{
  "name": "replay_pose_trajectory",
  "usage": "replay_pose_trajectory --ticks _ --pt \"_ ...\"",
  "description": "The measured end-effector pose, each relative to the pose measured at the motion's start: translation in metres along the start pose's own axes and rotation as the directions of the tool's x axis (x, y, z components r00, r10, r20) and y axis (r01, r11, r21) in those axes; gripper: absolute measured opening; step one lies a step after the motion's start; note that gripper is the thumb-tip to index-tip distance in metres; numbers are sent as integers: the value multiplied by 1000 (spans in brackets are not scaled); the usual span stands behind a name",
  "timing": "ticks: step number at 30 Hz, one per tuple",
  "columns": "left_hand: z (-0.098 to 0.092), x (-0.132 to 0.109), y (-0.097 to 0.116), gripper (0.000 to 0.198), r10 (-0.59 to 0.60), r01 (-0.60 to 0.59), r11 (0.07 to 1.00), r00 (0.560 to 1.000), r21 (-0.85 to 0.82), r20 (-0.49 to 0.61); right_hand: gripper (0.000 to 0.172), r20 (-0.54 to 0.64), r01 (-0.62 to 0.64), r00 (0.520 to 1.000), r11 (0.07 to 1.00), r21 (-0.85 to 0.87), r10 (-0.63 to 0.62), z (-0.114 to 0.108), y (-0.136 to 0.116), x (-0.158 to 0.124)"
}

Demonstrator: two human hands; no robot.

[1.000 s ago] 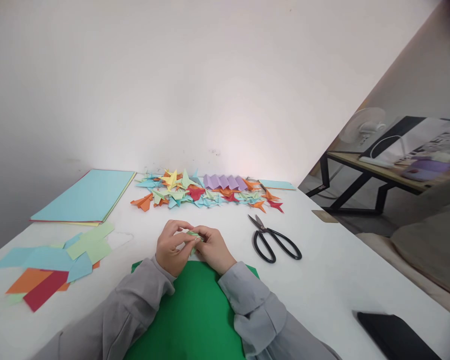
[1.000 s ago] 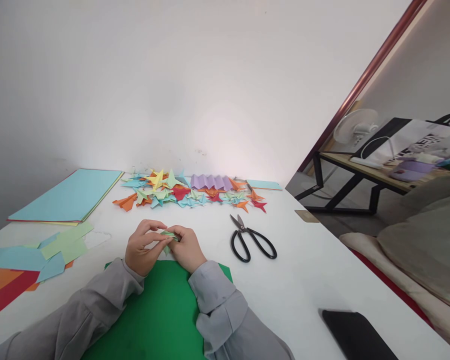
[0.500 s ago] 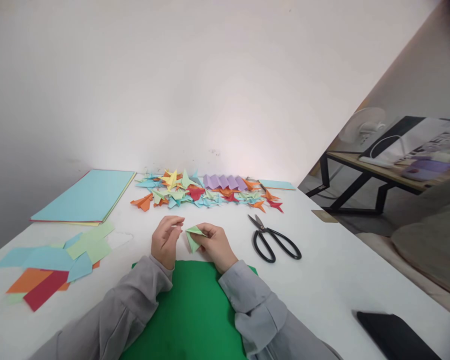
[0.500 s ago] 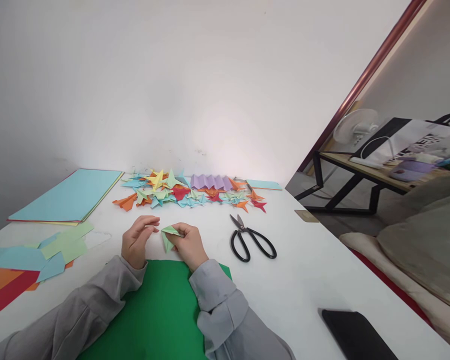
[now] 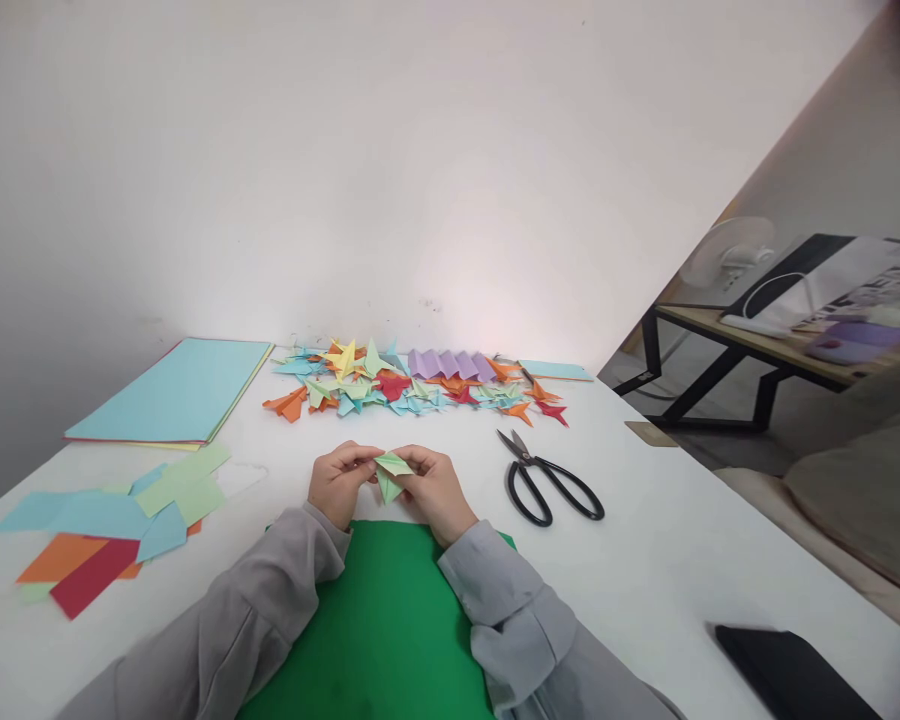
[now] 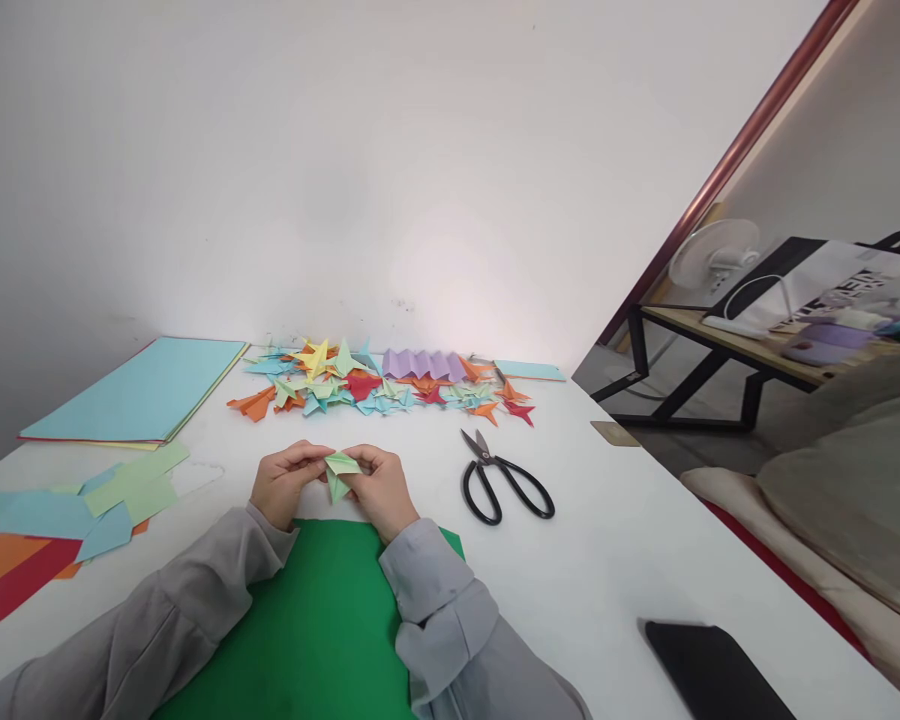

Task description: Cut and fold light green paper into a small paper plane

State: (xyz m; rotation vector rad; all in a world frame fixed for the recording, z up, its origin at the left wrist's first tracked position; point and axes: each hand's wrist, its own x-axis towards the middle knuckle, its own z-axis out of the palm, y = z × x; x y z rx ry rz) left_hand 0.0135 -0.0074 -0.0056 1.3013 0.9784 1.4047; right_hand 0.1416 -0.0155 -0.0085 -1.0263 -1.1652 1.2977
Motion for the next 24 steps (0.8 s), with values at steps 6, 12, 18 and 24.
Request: replay_pose_trajectory --ticks 6,12,18,24 --pt "2 -3 2 14 14 -14 1000 1000 -10 8 17 -16 -6 1000 1000 25 6 -1 -2 0" --pt "5 -3 -1 12 51 -50 998 999 33 -13 19 12 -1 1000 1000 28 0 -2 -1 0" --pt "6 -3 1 15 -48 47 999 991 -13 -121 30 43 -21 999 978 208 12 -4 2 3" --pt "6 -1 2 20 -75 63 996 980 -71 -186 27 34 -13 999 959 282 4 -5 1 4"
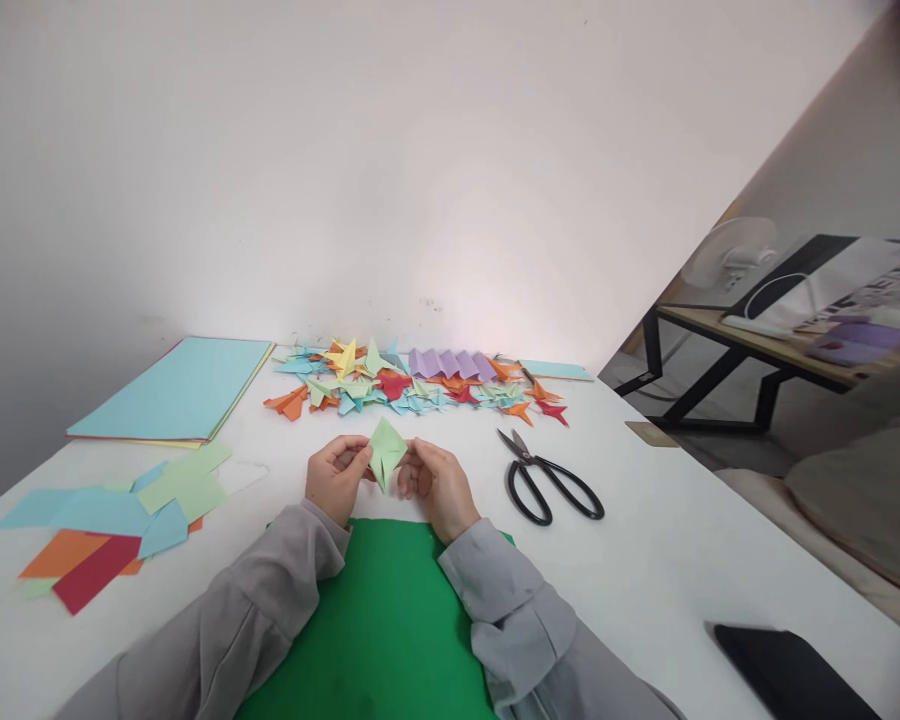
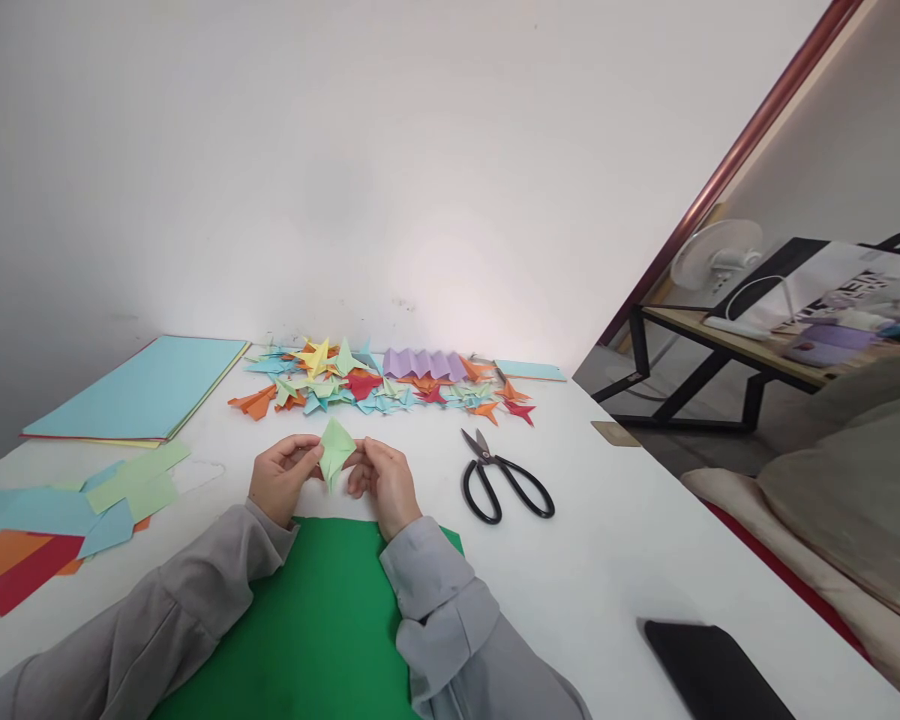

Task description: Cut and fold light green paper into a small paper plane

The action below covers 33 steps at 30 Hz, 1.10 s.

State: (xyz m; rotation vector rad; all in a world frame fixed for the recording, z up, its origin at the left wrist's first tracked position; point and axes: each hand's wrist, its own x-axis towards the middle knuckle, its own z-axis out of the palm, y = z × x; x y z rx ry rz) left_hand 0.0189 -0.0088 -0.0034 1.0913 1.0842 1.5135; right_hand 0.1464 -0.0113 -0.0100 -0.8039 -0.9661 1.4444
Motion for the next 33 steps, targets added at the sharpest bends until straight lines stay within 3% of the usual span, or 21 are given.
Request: replay_pose_trajectory --ticks 9,17,22,28,33 --pt "0 0 1 21 -7 7 1000 1000 -10 -5 20 -9 -49 999 995 -84 49 2 -1 -1" --pt "-1 -2 0 21 22 -20 1000 987 -12 157 25 7 -34 999 988 -150 35 1 2 -1" --pt "0 -3 2 16 57 -69 994 990 89 128 30 22 -5 1000 991 -132 8 2 1 -2" --pt "-2 -2 -5 20 100 -116 979 990 168 98 18 34 1 999 966 -260 8 7 -1 -6" --pt "-3 -2 -8 10 221 -261 928 960 264 171 19 1 54 998 928 -369 -57 10 4 -7"
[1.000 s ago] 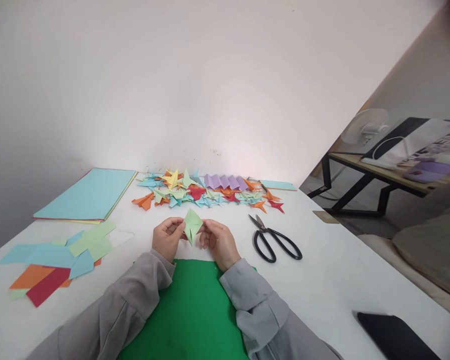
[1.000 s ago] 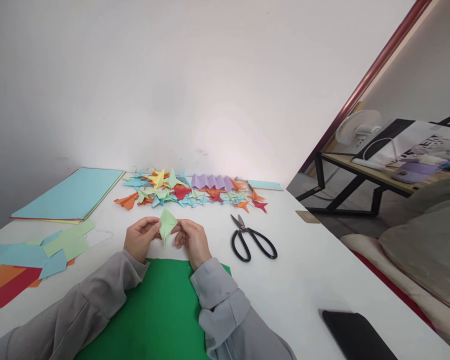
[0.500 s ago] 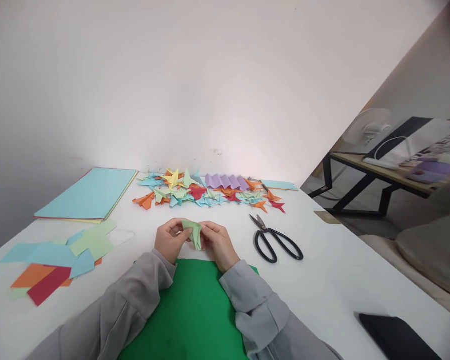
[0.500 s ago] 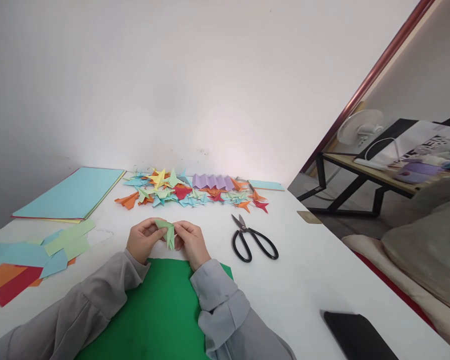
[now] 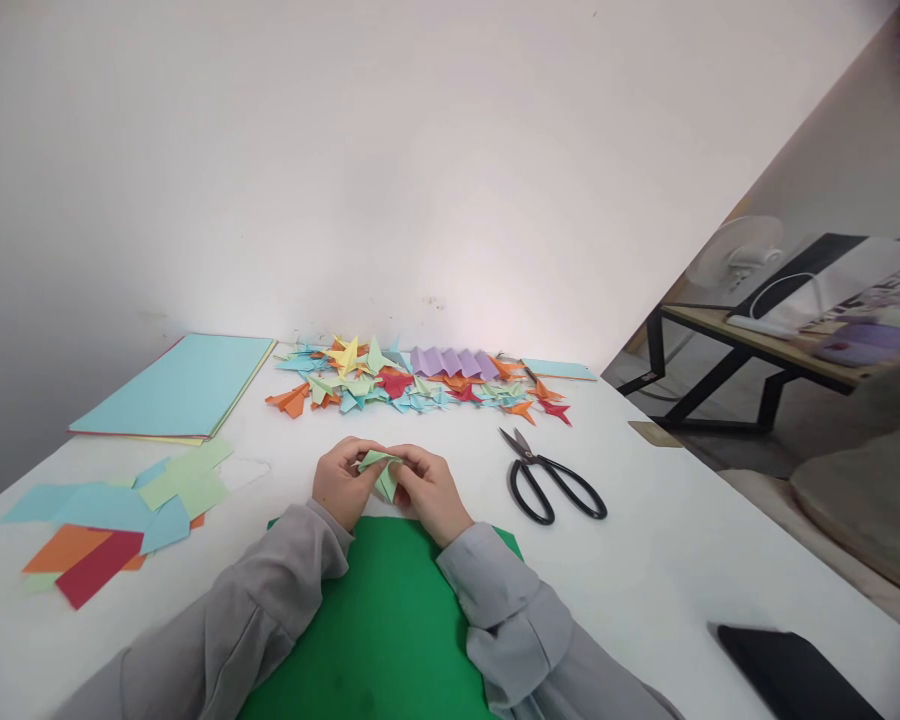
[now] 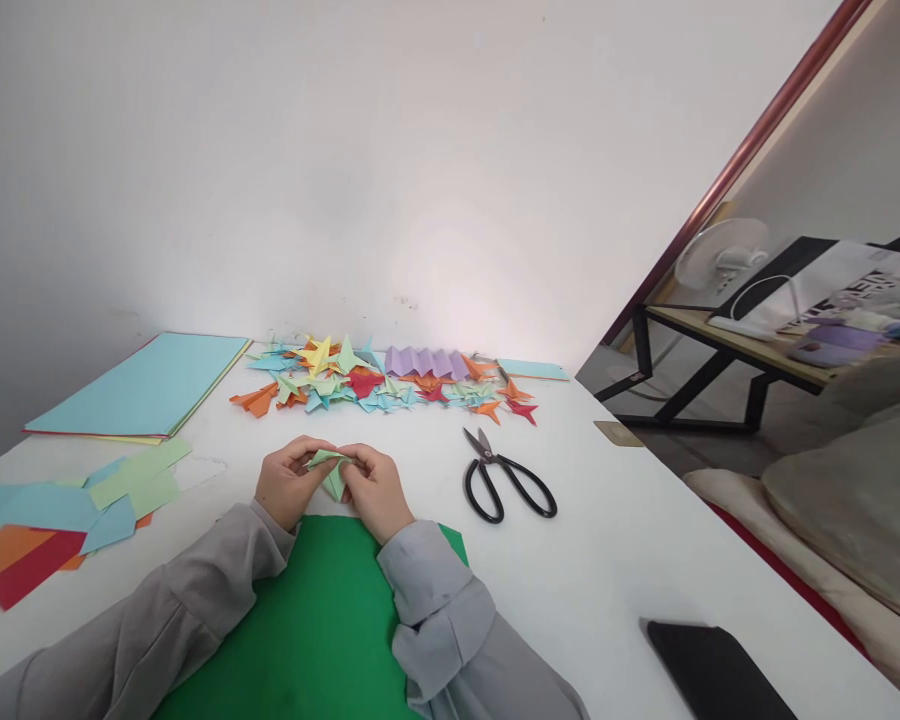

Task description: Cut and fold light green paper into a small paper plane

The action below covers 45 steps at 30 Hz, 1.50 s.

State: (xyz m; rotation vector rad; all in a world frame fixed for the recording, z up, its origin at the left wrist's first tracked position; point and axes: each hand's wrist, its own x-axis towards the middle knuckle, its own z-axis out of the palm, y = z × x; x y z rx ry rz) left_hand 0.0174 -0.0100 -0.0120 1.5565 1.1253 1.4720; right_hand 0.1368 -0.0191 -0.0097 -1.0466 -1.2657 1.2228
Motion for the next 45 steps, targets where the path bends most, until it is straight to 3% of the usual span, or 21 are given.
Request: replay_pose_trajectory --ticks 3,15,24,31,38,45 --pt "0 -1 0 11 58 -59 998 998 28 30 17 -23 38 999 998 -56 -39 0 3 1" --pt "0 1 3 9 -57 58 992 998 -113 14 19 -2 86 996 994 -71 -87 0 1 -2" --pt "-2 0 1 12 -137 139 986 990 -88 33 43 -15 4 1000 997 74 -3 -1 -2 -2" --pt "1 1 6 17 -235 229 954 972 -192 -5 35 -2 30 1000 1000 8 -30 -1 -1 -1" --pt "0 3 3 20 -201 185 960 978 -210 -59 25 50 122 992 990 -75 -118 -1 -7 -7" --pt "-1 5 3 26 -274 245 929 959 -278 -71 18 100 221 974 945 -240 -203 0 -6 -11"
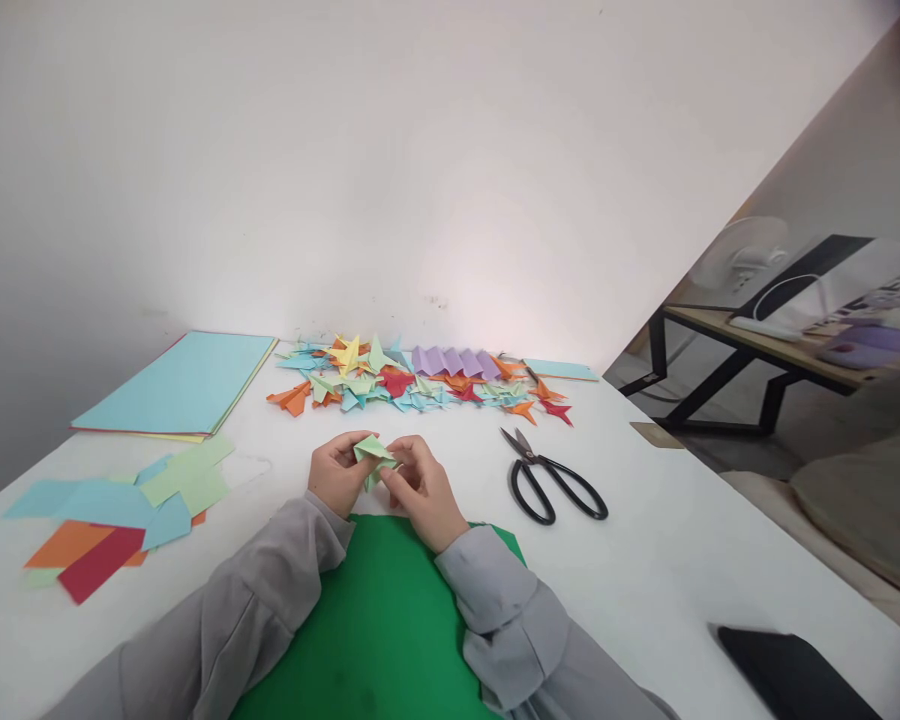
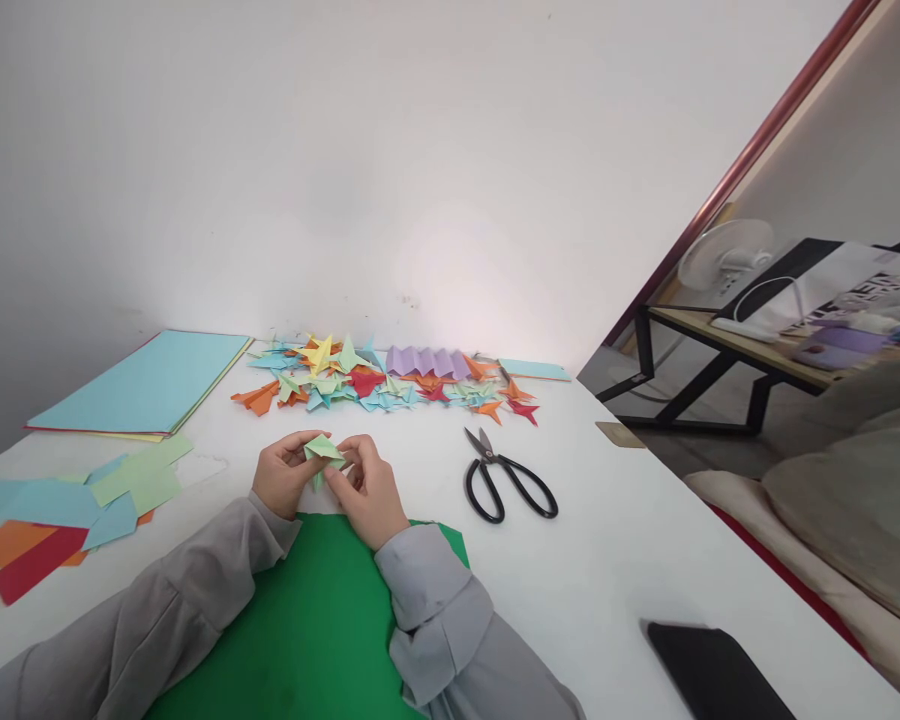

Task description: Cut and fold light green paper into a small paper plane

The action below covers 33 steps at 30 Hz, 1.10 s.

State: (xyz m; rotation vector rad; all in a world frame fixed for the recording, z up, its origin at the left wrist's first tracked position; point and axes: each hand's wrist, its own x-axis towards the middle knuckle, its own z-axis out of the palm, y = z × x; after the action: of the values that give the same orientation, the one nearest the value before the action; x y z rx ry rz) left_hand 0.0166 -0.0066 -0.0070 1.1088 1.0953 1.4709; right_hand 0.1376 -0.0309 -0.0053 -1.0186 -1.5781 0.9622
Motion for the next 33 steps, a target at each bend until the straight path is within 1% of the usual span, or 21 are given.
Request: replay_pose_trajectory --ticks 2,5,8,13,17,20,21,23,25,28,30,31,33 --pt "1 -1 1 26 -17 18 1000 1000 -17 8 19 -21 17 1000 997 -69 -18 1 1 0" --pt "2 -1 1 25 -17 18 999 1000 -36 23 13 -46 53 997 983 -177 -63 2 3 0" --pt "3 -1 0 26 -18 18 998 1000 -68 7 12 -57 87 993 966 -244 -104 2 5 0" --pt "3 0 0 26 -24 22 996 999 -81 -27 18 -63 76 993 965 -251 -95 2 8 -1" --pt "3 0 -2 26 -29 26 997 999 -77 -40 15 -91 41 994 971 -237 -64 2 9 1" --pt "2 1 -4 25 -30 27 997 999 -76 -34 9 -130 2 991 982 -190 -27 3 7 1" --pt "1 1 -5 25 -29 26 996 999 -80 -32 10 -136 -6 991 987 -161 -16 2 6 1" --pt "0 2 -7 27 -32 30 995 999 -99 -19 13 -120 -10 993 998 -67 2 1 4 0" --pt "-1 3 -9 29 -41 41 991 999 -127 -1 14 -96 -9 995 998 65 16 0 3 0" --pt "-2 3 -12 32 -46 49 988 999 -149 19 18 -143 -36 987 977 210 67 -1 4 2" --pt "-2 2 -12 37 -58 63 988 998 -143 35 17 -180 -75 976 967 244 121 -1 6 5" --pt "-2 2 -12 40 -69 76 988 996 -136 49 16 -174 -90 975 964 251 137 -1 7 6" --pt "-2 1 -12 46 -91 99 988 993 -118 73 16 -140 -95 982 969 227 129 0 7 7"
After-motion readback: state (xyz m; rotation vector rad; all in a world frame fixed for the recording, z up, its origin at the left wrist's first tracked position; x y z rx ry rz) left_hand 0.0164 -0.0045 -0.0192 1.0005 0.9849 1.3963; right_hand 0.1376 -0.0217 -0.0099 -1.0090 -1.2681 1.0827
